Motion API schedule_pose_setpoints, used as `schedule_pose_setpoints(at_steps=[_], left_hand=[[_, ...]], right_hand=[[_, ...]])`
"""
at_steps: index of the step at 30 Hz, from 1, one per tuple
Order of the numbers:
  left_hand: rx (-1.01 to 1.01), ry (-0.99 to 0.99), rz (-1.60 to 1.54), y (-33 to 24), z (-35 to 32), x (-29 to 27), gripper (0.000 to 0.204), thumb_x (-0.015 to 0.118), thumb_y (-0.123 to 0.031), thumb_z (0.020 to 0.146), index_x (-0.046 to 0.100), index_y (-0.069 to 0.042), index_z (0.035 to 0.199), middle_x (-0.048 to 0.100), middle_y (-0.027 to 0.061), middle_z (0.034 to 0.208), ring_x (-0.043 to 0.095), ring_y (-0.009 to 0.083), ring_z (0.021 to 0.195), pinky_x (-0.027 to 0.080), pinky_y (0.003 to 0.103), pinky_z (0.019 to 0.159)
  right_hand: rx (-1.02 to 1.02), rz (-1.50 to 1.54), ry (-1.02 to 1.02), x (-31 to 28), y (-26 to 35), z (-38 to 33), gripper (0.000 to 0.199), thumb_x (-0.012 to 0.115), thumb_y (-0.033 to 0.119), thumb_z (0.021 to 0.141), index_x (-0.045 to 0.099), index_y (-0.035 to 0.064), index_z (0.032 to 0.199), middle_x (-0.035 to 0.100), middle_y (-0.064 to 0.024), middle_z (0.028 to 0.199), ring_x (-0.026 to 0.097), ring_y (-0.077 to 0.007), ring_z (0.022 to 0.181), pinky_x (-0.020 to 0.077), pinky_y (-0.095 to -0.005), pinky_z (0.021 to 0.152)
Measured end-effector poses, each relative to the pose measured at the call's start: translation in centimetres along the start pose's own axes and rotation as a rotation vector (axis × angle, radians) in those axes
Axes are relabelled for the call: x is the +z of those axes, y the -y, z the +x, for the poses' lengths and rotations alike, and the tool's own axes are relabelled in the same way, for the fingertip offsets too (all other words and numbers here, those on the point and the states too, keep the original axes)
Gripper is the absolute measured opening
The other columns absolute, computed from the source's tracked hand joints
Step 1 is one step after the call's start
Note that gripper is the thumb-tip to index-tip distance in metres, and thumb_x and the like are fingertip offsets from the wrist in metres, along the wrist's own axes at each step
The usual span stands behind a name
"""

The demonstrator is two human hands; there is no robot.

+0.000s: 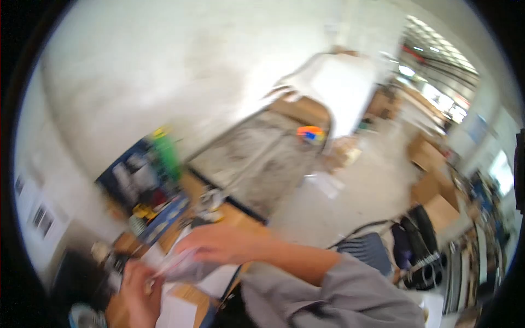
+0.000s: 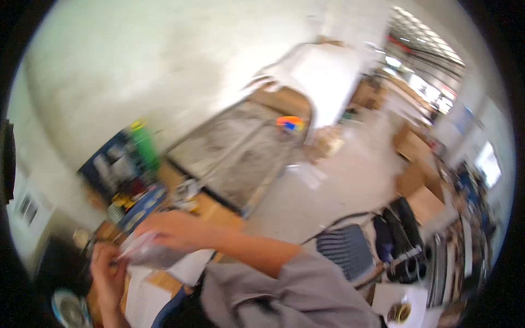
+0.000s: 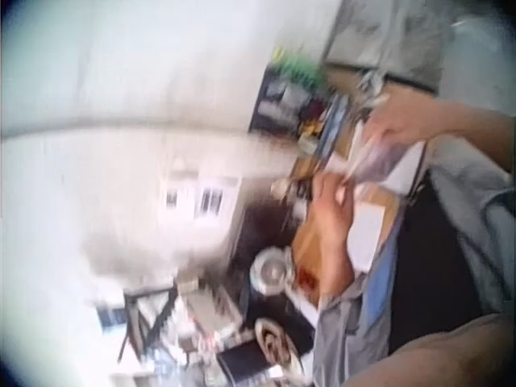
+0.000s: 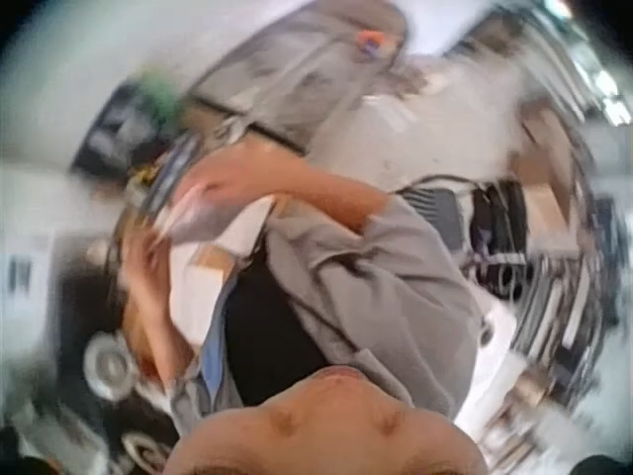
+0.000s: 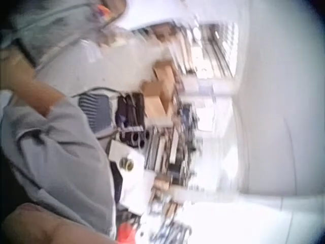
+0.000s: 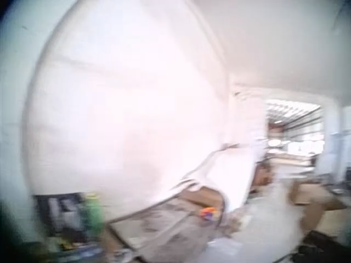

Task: The recorder stamps several documents on a desk and places them into plastic sleeves.

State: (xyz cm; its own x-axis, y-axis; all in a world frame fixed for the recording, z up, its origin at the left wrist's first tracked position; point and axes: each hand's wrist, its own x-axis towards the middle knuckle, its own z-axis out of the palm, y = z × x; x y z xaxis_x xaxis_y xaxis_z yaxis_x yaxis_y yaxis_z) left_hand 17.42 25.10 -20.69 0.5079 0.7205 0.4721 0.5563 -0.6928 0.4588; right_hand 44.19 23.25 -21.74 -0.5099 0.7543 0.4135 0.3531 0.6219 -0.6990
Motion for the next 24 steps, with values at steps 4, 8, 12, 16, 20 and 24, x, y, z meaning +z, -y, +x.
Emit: schedule_pose_setpoints(at_steps=[4,8,12,16,20,24], left_hand=[[0.361,0.005,0.23,2.1,-0.3,0.0,0.058,0.055,-0.037,0.093,0.031,-0.023,0.145,0.062,0.0066,0.074,0.057,0.0236,0.057,0.045,0.034,0.052],[0.275,0.08,0.117,1.1,0.3,-0.5,0.044,0.062,-0.014,0.074,0.045,-0.011,0.115,0.06,0.0102,0.079,0.058,0.0275,0.068,0.047,0.034,0.061],[0.056,0.032,-0.143,-3.0,2.0,-1.5,0.017,0.075,0.0,0.064,0.064,-0.001,0.078,0.062,0.014,0.087,0.061,0.0286,0.077,0.048,0.035,0.068],[-0.027,-0.003,-0.55,-2.0,4.1,-0.4,0.012,0.074,-0.001,0.071,0.067,-0.002,0.081,0.065,0.0103,0.086,0.061,0.0202,0.076,0.047,0.03,0.068],[-0.007,0.052,-0.553,-2.5,2.3,-2.1,0.01,0.072,-0.002,0.075,0.064,-0.002,0.081,0.065,0.0089,0.083,0.059,0.0176,0.073,0.046,0.028,0.066],[0.018,0.093,-0.501,-2.6,2.3,-3.2,0.016,0.07,-0.003,0.077,0.062,-0.002,0.09,0.064,0.0087,0.094,0.06,0.0167,0.076,0.047,0.026,0.067]], right_hand=[[0.014,-0.121,0.042,-0.7,1.8,0.1,0.026,0.054,0.011,0.089,0.056,0.0107,0.115,0.055,-0.0118,0.114,0.056,-0.0298,0.105,0.0448,-0.0374,0.091],[-0.001,-0.152,-0.114,-1.4,1.9,-1.0,0.024,0.055,0.016,0.089,0.056,0.012,0.113,0.054,-0.0092,0.116,0.056,-0.0283,0.103,0.0456,-0.0372,0.089],[0.053,-0.167,-0.216,-3.1,2.8,-1.5,0.023,0.059,0.022,0.087,0.061,0.0103,0.107,0.062,-0.0076,0.104,0.057,-0.0274,0.103,0.0458,-0.0371,0.089],[0.273,0.288,-0.318,-5.1,3.3,-2.4,0.035,0.064,0.0,0.081,0.058,0.0063,0.115,0.059,-0.0088,0.108,0.062,-0.0175,0.092,0.0508,-0.0283,0.079],[0.206,0.223,-0.34,-4.1,4.7,-1.6,0.034,0.064,-0.004,0.081,0.059,0.0048,0.113,0.059,-0.0088,0.105,0.063,-0.0148,0.083,0.0518,-0.0253,0.074],[0.089,0.185,-0.409,-3.4,5.2,-0.2,0.028,0.064,-0.003,0.081,0.062,0.0036,0.107,0.061,-0.0081,0.094,0.063,-0.0142,0.079,0.0519,-0.0257,0.07]])
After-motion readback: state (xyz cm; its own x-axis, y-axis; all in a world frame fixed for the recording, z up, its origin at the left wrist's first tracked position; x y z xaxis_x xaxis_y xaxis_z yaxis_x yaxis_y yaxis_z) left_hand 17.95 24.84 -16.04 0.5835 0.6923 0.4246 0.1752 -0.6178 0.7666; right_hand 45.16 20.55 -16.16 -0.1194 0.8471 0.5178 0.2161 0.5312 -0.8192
